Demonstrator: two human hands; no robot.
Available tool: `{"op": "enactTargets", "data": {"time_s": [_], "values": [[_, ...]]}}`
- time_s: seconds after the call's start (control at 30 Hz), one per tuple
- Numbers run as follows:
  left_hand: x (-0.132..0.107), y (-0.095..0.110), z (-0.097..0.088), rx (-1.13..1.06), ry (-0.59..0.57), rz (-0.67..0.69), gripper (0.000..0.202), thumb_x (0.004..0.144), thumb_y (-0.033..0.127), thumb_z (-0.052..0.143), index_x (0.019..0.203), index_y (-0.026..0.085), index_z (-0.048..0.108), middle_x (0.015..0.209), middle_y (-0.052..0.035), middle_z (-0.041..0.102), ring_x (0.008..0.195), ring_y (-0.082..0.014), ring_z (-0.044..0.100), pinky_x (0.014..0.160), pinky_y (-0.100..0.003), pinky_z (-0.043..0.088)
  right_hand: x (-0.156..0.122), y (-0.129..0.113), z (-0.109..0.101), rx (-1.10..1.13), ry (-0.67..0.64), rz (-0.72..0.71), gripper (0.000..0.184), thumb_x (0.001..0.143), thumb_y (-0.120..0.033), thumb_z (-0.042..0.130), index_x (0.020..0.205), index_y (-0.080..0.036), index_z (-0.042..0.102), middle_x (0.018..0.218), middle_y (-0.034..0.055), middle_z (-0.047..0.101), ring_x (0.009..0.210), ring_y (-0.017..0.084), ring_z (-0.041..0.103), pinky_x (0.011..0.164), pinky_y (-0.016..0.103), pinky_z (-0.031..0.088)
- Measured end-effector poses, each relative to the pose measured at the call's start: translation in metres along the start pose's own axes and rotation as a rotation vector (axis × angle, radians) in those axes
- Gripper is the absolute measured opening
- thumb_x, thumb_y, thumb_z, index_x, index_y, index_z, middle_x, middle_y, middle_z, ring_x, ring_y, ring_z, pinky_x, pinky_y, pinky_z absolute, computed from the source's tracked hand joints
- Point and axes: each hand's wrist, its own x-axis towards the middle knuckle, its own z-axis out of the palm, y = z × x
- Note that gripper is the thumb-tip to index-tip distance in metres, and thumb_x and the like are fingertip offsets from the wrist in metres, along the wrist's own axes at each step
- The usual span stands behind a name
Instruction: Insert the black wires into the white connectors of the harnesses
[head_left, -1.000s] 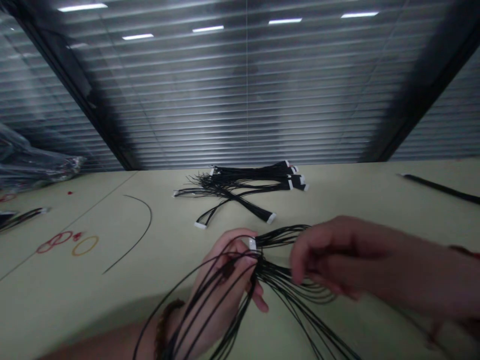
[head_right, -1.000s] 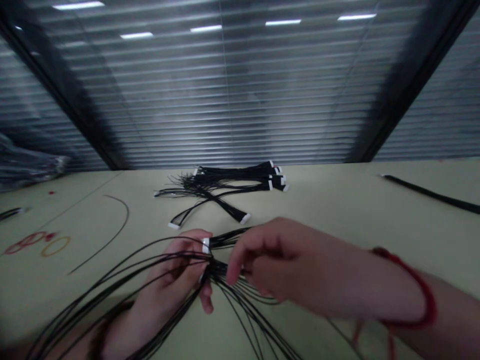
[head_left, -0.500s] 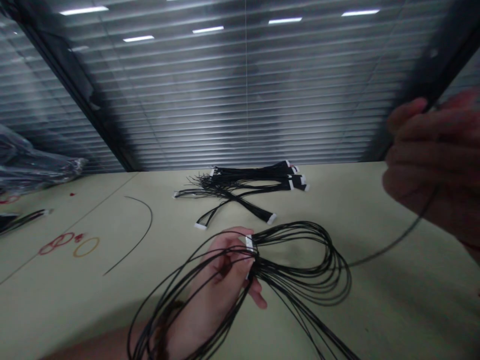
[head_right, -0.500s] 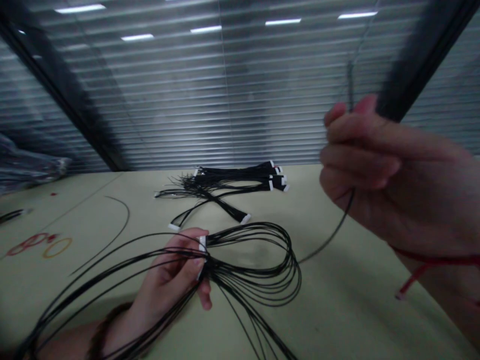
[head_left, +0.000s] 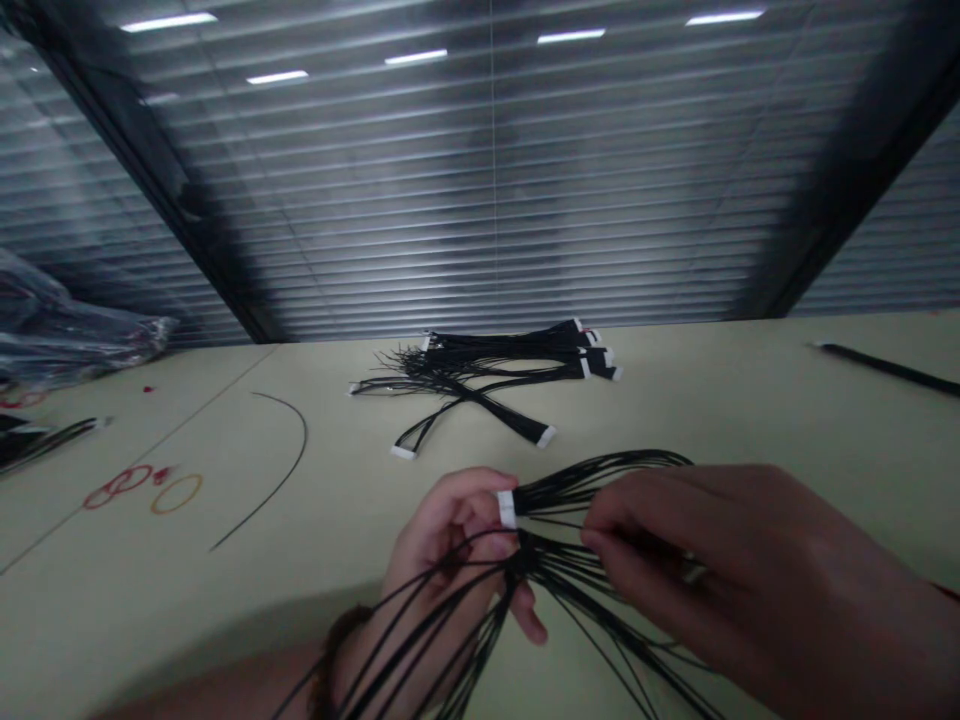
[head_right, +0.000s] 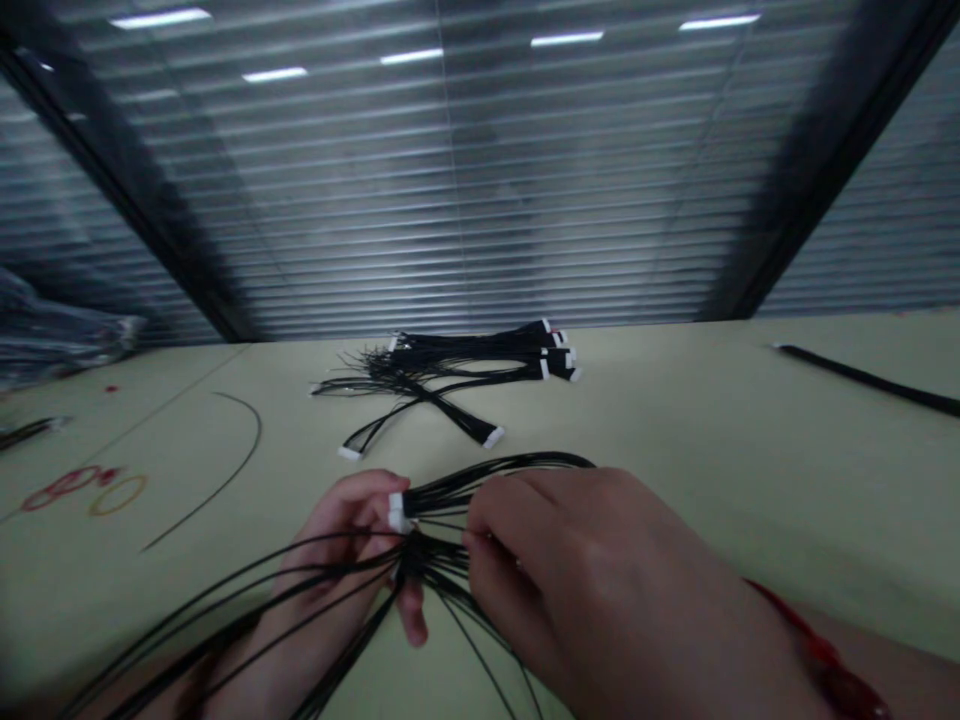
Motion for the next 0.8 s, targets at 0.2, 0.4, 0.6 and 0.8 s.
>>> {"op": "enactTargets", "data": {"time_s": [0.2,0.4,0.6,0.8], "values": [[0.001,-0.0055,0.0018,-0.084,0.034,-0.096,0.021,0.087,0.02,0.052,0.108,0.022,0.049,0.079,0.0024,0.052,0.054,-0.0055,0.059,0.048,-0.02,0.057,0.0019,-0.0015,0.0029,0.0,0.047,0.008,0.009,0.082,-0.018,0.05,0.076,-0.022,0.055,0.064,-0.0069,0.054,0.053,0.008,0.046,0.052,0.025,0.026],[0.0016,-0.0079,0.0011,-0.112,0.057,-0.124,0.022,0.086,0.02,0.053,0.107,0.022,0.048,0.078,0.0024,0.051,0.054,-0.006,0.059,0.048,-0.021,0.058,0.0012,-0.0007,0.0043,-0.032,0.032,-0.06,0.01,0.083,-0.018,0.05,0.075,-0.021,0.052,0.064,-0.0055,0.052,0.054,0.009,0.044,0.052,0.025,0.026],[0.0026,-0.0083,0.001,-0.118,0.046,-0.131,0.021,0.085,0.022,0.055,0.105,0.023,0.051,0.077,0.0029,0.051,0.052,-0.0054,0.057,0.046,-0.02,0.058,0.0016,-0.0015,0.0052,-0.048,0.018,-0.101,0.009,0.082,-0.016,0.051,0.075,-0.021,0.051,0.065,-0.005,0.052,0.055,0.01,0.044,0.053,0.026,0.027],[-0.0018,-0.0042,0.0045,-0.107,-0.003,-0.165,0.021,0.085,0.02,0.055,0.105,0.023,0.056,0.072,0.0023,0.05,0.054,-0.006,0.056,0.049,-0.018,0.058,0.0002,-0.0049,0.0103,-0.049,0.068,-0.131,0.019,0.089,-0.018,0.042,0.074,-0.02,0.053,0.067,-0.0038,0.055,0.057,0.01,0.047,0.055,0.026,0.031]]}}
